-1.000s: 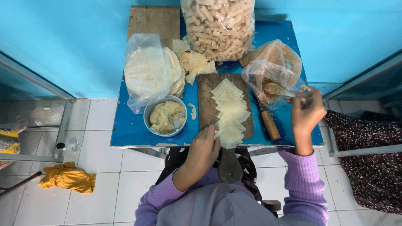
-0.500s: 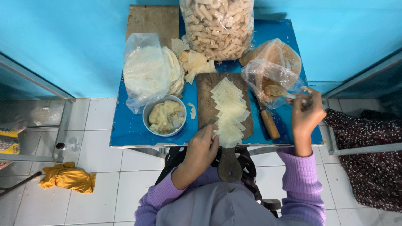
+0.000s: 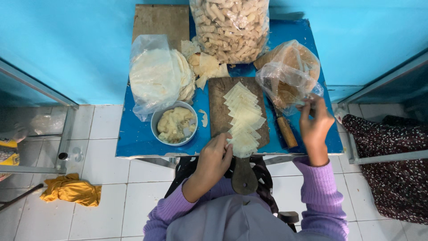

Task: The person sits at a small blue table assembling stuffed pastries. They take thin square dough wrappers from a cutting board, spoon brown filling from a plastic bag onto a wrapper, fold the wrapper over the filling into a triangle, and stack the folded pastries on the board, repeating the cycle.

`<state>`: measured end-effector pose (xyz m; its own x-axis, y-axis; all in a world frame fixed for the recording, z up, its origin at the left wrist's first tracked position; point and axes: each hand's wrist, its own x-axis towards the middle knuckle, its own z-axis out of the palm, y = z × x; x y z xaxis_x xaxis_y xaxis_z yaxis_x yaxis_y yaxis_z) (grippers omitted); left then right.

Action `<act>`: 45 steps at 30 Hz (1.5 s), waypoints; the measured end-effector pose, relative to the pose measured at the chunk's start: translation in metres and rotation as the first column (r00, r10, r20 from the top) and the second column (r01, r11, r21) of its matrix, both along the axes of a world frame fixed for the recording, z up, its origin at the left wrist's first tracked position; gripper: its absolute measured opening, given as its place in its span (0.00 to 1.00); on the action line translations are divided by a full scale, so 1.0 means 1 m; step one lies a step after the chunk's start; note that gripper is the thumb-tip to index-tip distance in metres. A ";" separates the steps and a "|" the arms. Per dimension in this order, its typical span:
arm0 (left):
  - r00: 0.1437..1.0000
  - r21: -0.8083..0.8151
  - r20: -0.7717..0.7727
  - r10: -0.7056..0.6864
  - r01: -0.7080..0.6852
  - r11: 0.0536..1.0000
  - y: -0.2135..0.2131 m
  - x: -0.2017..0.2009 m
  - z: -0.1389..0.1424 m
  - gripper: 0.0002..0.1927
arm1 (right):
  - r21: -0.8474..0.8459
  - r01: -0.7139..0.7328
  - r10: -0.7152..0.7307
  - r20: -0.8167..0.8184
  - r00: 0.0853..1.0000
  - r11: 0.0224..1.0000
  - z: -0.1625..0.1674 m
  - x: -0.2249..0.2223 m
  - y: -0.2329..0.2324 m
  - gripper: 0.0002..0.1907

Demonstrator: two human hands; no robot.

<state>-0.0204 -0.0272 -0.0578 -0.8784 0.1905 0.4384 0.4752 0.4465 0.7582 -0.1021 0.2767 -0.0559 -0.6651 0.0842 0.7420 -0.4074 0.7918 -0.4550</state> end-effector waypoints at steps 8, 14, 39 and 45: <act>1.000 0.002 -0.013 0.001 -0.001 1.000 0.000 0.001 -0.001 0.12 | -0.452 -0.078 0.121 0.067 0.990 0.889 -0.005 -0.009 0.017 0.09; 0.999 -0.002 -0.048 0.001 -0.001 1.000 -0.001 0.002 0.001 0.13 | -0.629 -0.167 0.264 0.063 0.962 0.759 0.002 0.005 0.020 0.12; 1.000 0.132 -0.015 -0.018 0.020 0.991 0.001 0.001 -0.001 0.12 | 0.224 -0.498 0.506 0.021 0.862 0.838 -0.063 0.112 -0.044 0.17; 1.000 0.143 0.006 -0.029 0.028 0.989 0.002 0.000 -0.002 0.13 | 0.170 -0.447 0.476 -0.214 0.853 0.878 -0.058 0.103 -0.044 0.18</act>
